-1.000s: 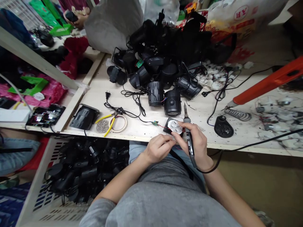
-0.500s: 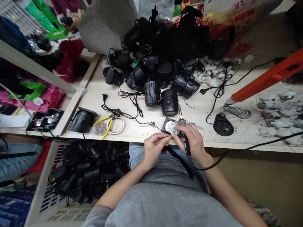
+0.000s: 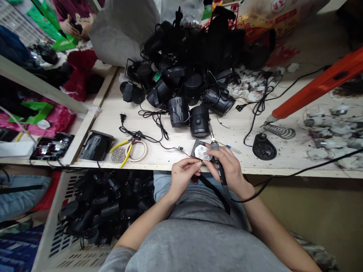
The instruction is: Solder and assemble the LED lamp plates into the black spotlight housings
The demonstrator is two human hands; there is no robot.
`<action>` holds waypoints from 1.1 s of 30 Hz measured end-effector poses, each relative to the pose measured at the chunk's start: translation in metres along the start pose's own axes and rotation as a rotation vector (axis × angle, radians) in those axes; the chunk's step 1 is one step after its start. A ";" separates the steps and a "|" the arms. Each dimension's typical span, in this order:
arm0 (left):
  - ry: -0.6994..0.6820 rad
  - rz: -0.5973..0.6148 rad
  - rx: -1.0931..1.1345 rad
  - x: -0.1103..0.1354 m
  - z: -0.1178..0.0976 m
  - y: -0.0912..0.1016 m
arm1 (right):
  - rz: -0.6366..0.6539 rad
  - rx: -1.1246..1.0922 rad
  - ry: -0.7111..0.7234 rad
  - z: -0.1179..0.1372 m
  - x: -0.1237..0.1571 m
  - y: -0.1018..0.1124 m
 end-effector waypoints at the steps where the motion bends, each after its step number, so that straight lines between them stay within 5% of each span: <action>1: -0.005 0.002 -0.003 0.000 0.000 0.001 | -0.001 -0.001 0.002 0.000 0.000 0.000; 22: 0.007 -0.176 -0.130 0.001 -0.007 -0.007 | 0.016 0.006 -0.001 -0.005 0.003 0.002; 33: 0.027 -0.188 -0.110 0.000 -0.005 -0.009 | -0.008 -0.058 -0.003 0.033 0.011 0.062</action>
Point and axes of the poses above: each hand's wrist, its own x-axis away from the middle knuckle, its own y-axis out of the back of the hand, z = x × y, the point moved 5 cm from there along -x, towards the middle knuckle, and after that the axes turned 1 degree about y, right-handed, at the moved point
